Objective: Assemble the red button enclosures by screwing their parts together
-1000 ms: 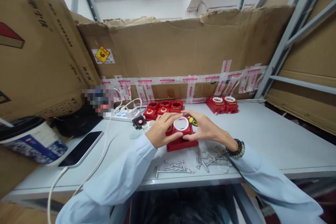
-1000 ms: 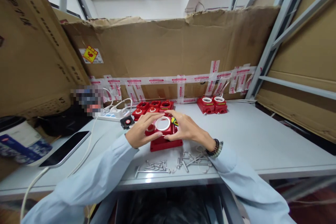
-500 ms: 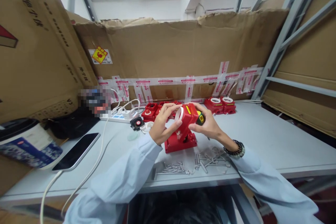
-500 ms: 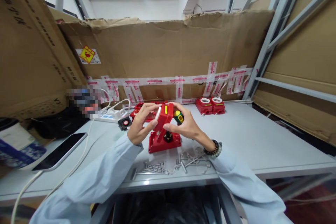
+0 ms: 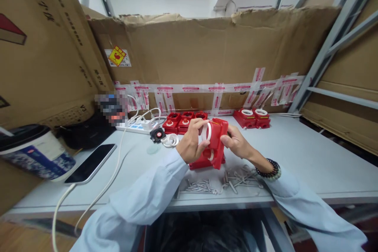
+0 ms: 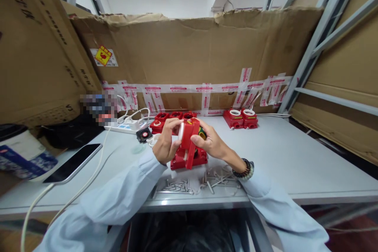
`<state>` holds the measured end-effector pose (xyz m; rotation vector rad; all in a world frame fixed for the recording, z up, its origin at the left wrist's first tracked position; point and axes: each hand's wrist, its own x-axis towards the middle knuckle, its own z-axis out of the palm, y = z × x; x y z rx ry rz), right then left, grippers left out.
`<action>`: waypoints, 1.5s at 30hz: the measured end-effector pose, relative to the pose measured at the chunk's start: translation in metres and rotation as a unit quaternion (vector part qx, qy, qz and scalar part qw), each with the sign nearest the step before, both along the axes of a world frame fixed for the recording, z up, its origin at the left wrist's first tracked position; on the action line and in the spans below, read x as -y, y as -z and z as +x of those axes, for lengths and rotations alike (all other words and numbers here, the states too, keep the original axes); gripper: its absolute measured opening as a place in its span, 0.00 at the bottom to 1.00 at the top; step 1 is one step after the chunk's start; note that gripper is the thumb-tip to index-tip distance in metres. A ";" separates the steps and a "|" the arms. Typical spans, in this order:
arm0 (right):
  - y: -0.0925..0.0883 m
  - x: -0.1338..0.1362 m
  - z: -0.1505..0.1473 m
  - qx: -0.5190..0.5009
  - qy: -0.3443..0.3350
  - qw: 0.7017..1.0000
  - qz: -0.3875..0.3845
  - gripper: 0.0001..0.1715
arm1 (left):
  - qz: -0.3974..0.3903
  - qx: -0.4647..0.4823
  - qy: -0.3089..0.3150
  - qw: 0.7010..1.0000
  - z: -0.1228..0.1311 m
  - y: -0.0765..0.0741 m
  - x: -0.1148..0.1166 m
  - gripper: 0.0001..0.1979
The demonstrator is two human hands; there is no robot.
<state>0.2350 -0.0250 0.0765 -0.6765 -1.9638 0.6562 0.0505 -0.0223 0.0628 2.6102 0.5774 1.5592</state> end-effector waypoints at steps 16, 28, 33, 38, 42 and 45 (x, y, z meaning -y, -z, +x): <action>-0.001 0.005 -0.003 0.096 0.159 0.944 0.273 0.42 | -0.229 0.091 0.047 0.968 -0.012 -0.006 -0.002 0.22; -0.005 0.004 0.005 0.043 0.137 0.969 0.200 0.41 | -0.307 0.025 0.066 0.949 -0.020 -0.002 -0.014 0.20; -0.003 0.002 0.005 0.059 0.137 0.963 0.225 0.41 | -0.262 0.066 0.051 0.962 -0.019 -0.003 -0.010 0.22; 0.000 0.001 0.003 0.065 0.140 0.961 0.228 0.42 | -0.245 0.022 0.152 0.957 -0.022 -0.009 -0.007 0.29; 0.000 0.000 0.004 0.075 0.136 0.961 0.228 0.43 | -0.236 0.010 0.129 0.963 -0.027 -0.010 -0.009 0.26; 0.001 -0.001 0.005 0.082 0.132 0.959 0.236 0.44 | -0.255 0.010 0.103 0.961 -0.028 -0.009 -0.010 0.27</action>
